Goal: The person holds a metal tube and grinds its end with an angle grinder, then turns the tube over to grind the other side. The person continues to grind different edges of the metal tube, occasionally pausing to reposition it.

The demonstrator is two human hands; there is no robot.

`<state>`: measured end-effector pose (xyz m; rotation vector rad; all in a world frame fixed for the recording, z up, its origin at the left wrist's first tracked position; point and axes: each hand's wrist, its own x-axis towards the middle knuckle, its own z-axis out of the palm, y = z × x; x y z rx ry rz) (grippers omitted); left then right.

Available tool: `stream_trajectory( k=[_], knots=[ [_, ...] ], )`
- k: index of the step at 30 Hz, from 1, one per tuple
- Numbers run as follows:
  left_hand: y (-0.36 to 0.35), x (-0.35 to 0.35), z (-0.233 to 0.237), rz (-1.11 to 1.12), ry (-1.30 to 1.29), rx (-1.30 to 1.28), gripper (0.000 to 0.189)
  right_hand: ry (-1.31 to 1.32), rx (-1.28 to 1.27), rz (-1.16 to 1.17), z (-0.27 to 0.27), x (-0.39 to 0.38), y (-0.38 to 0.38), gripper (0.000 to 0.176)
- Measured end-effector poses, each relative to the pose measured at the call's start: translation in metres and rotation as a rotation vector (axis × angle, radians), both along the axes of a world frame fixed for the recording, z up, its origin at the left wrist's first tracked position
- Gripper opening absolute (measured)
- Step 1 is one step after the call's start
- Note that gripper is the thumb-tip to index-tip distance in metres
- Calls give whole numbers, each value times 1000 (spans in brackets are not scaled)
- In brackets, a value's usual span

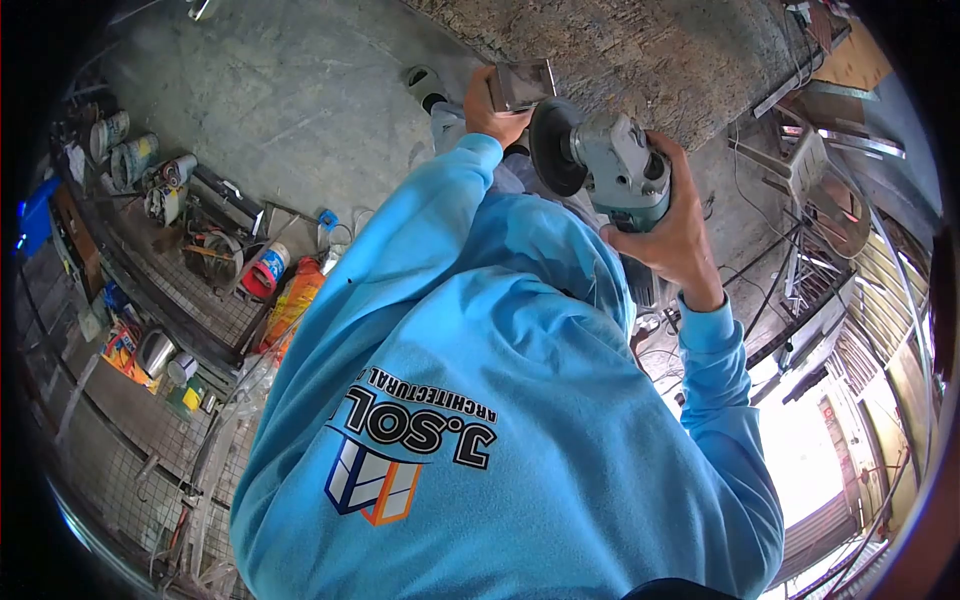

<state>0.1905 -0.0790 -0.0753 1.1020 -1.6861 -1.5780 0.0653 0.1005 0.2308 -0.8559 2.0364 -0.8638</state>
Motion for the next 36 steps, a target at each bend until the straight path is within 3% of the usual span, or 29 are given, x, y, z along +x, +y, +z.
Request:
stream_trajectory(
  k=[8,11,13,17,20,22,25,29,31,32,34,36],
  knots=[
    [-9,-1,7,-30,21,-108,77,-82,-65,-10,-19,-22,-18,103],
    [-10,2,17,-77,-21,-270,78,-39,-103,10,-30,-35,-27,105],
    [-9,-1,23,-86,-181,-355,79,-45,-94,8,-25,-37,-32,105],
    [-9,2,26,-65,-180,-322,79,-15,-86,54,-26,-37,-25,106],
    [-10,4,-3,-86,-93,-434,80,-7,-35,69,-12,-28,-13,105],
    [-9,1,-7,-36,122,-16,82,-28,-28,87,-8,-22,0,104],
    [-7,4,15,-68,-76,-240,84,-44,-18,99,-2,-14,14,104],
    [-7,2,12,-67,-101,-239,85,-118,1,29,1,-11,17,105],
    [-7,-1,-2,-4,249,301,85,-120,-11,5,-5,-12,18,105],
    [-7,1,-8,-8,248,299,85,-122,-22,-14,-9,-13,16,105],
    [-7,3,3,-43,-46,-117,83,-125,-17,-10,-11,-14,10,105],
    [-6,4,13,-37,-42,-138,81,-127,-12,-3,-18,-18,6,106]
  ],
)
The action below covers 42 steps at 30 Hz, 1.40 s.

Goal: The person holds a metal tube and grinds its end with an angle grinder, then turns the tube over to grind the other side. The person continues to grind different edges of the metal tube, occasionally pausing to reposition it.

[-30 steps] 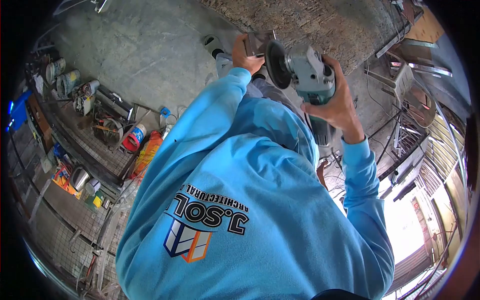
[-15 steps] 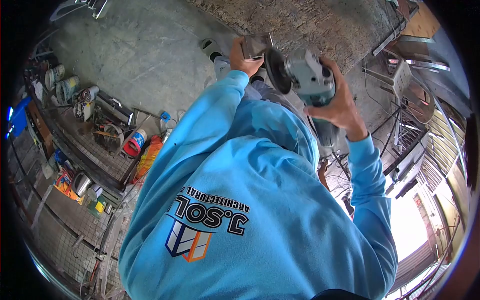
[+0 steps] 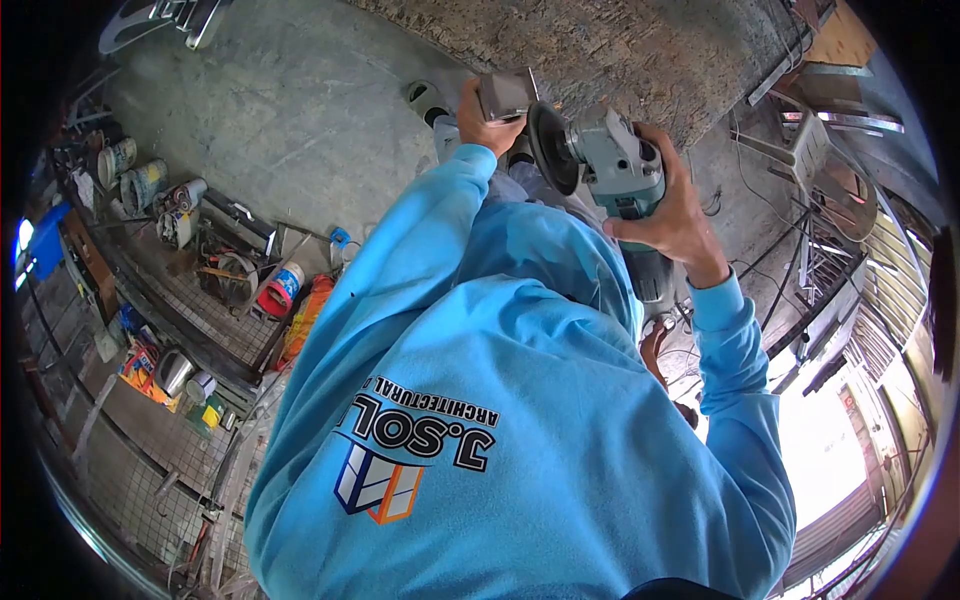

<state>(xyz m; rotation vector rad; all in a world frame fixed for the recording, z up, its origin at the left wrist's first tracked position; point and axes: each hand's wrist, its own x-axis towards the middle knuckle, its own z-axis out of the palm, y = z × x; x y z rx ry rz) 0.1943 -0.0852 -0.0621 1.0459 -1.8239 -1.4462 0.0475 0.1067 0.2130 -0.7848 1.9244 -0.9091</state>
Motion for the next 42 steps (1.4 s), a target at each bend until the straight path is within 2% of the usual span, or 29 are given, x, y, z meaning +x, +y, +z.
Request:
stream_trajectory(
  k=[5,7,10,14,16,17,19,23,29,31,32,34,38,40,42],
  knots=[
    [-2,-1,4,-20,12,-54,78,27,-93,-10,-20,-9,-11,108],
    [-5,0,1,-82,-88,-322,76,-18,-100,-35,-21,-13,-21,107],
    [-6,-2,2,-97,-52,-266,73,-69,-100,-48,-19,-17,-28,107],
    [-5,0,-6,-87,-54,-306,73,5,-127,4,-21,-17,-20,107],
    [-1,-3,-11,-20,35,-36,77,52,-127,50,-15,-13,-13,106],
    [-1,-1,-12,-18,34,-35,77,55,-83,60,-8,-9,-7,104],
    [-3,1,-12,-63,-126,-186,80,87,-31,82,6,-2,2,101],
    [-5,3,-19,-107,-100,-221,82,34,5,75,18,5,12,101],
    [-6,2,-31,-59,-114,-41,83,41,-16,13,15,10,5,100],
    [-8,2,-39,94,496,879,84,73,-17,12,10,10,0,100],
    [-5,3,-43,102,499,877,84,72,-17,20,5,9,-1,100],
    [1,1,-29,63,56,154,85,91,-76,10,-4,7,-6,100],
    [-2,0,-14,53,32,82,85,112,-111,7,-15,-6,-19,99],
    [-6,3,-13,-66,-111,-333,83,108,-115,12,-18,-13,-25,99],
    [-5,2,-10,-55,-104,-308,81,110,-103,14,-14,-17,-32,99]
  ],
)
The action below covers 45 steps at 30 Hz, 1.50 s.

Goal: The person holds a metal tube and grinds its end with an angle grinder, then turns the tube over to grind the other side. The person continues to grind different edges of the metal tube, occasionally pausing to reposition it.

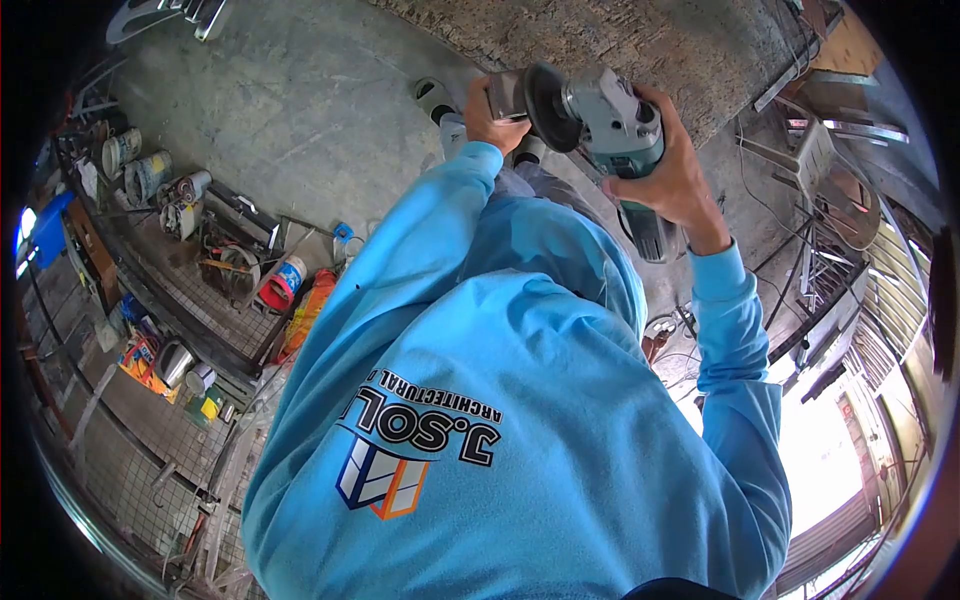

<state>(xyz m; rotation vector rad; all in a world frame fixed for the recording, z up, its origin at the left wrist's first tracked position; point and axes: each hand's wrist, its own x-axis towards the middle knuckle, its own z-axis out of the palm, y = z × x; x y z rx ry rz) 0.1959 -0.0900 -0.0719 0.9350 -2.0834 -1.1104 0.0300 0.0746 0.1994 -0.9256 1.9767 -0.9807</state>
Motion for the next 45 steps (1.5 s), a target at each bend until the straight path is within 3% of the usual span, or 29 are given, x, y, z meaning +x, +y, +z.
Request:
stream_trajectory(
  k=[5,7,11,13,20,23,26,29,30,32,34,35,37,40,41,45],
  knots=[
    [3,-1,13,57,49,193,79,8,10,52,11,2,1,98],
    [2,-6,10,108,147,560,81,100,13,98,19,7,9,95],
    [2,-2,33,79,-24,280,84,42,195,47,43,25,23,95],
    [1,-1,30,63,-50,117,86,97,169,59,44,32,29,93],
    [-2,2,28,34,-59,129,85,248,190,84,53,48,21,91],
    [-9,5,27,2,38,253,79,242,214,88,55,51,18,91],
    [-26,8,35,-118,65,270,82,218,167,53,54,53,20,91],
    [-40,9,31,-258,-106,402,89,318,159,26,51,52,28,90],
    [-41,10,5,-246,-61,346,93,321,156,33,49,51,32,90],
    [-46,12,9,-228,-14,280,97,353,136,-7,45,47,38,89],
    [-50,15,57,-191,-96,29,99,345,147,-31,48,47,42,89],
    [-53,17,55,-195,-91,25,99,334,165,-58,50,48,44,89],
    [-57,22,46,-246,115,455,96,334,167,-80,49,48,52,91],
    [-47,29,45,-209,99,275,93,335,175,-115,50,50,57,94],
    [-37,26,42,-124,203,222,84,333,184,-128,51,51,58,94],
    [-8,7,68,-1,275,100,75,319,185,-147,50,52,62,95]
  ],
)
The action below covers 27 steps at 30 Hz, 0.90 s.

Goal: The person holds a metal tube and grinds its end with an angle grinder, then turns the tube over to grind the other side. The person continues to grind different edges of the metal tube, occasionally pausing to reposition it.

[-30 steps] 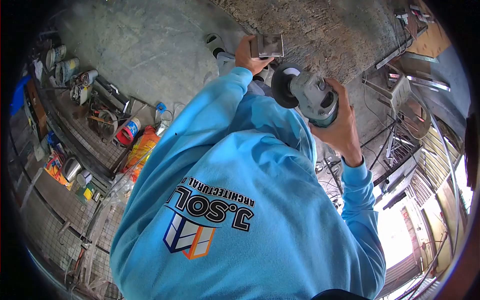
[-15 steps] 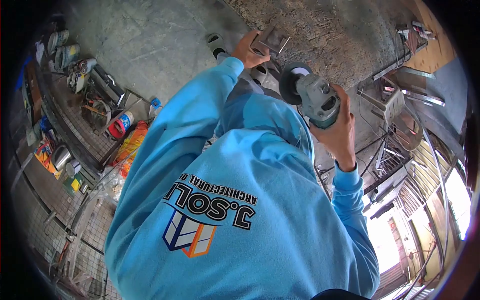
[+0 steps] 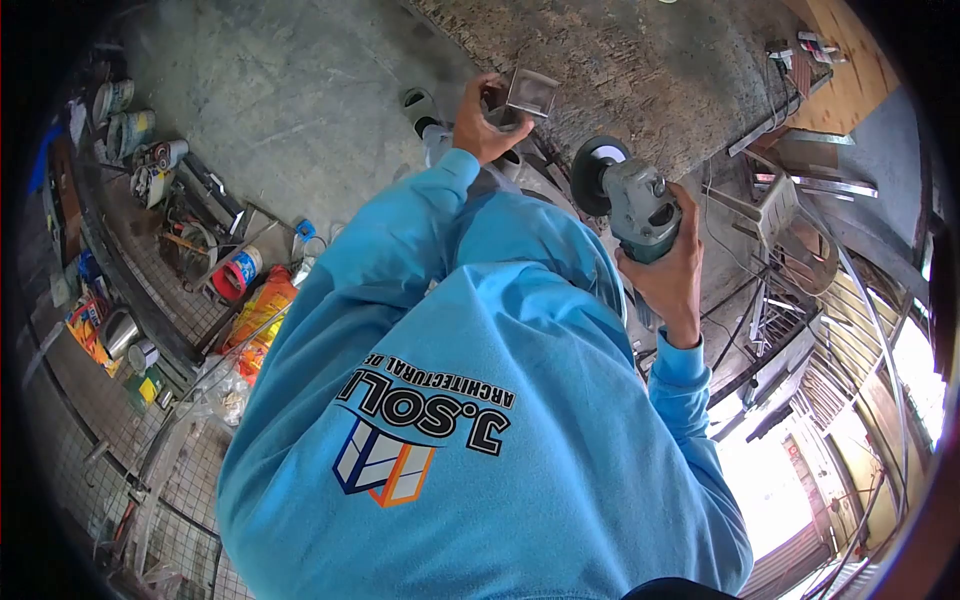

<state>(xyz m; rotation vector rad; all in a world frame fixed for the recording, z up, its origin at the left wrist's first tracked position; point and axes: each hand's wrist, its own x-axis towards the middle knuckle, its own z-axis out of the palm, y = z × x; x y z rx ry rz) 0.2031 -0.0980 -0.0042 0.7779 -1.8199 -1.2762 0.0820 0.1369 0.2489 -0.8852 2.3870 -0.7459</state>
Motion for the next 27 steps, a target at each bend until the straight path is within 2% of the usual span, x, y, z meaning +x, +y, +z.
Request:
stream_trajectory(
  k=[4,6,10,12,14,16,19,21,23,25,27],
  knots=[
    [3,-13,-21,47,-105,-66,70,23,-8,41,3,1,-1,93],
    [4,-14,-22,104,-47,-48,57,30,-19,56,3,-2,-3,90],
    [-2,-14,-35,89,-93,-75,64,-14,-70,87,-2,-7,-9,92],
    [-6,-23,-50,80,136,303,63,-8,-98,106,-6,-9,-16,94],
    [-11,-21,-60,64,64,253,63,-23,-138,138,-8,-8,-28,95],
    [-16,-17,-50,53,-9,193,62,-89,-149,130,-11,-8,-39,95],
    [-18,-20,-49,58,80,219,61,-130,-184,143,-22,-8,-51,95],
    [-20,-22,-51,38,197,385,61,-109,-205,161,-26,-7,-56,94],
    [-18,-23,-50,60,201,382,61,-128,-198,191,-26,-7,-63,94],
    [-16,-21,-27,84,209,382,61,-135,-191,200,-28,-7,-66,93],
    [-12,-18,11,48,261,628,64,-138,-176,209,-27,-5,-66,93]
  ],
)
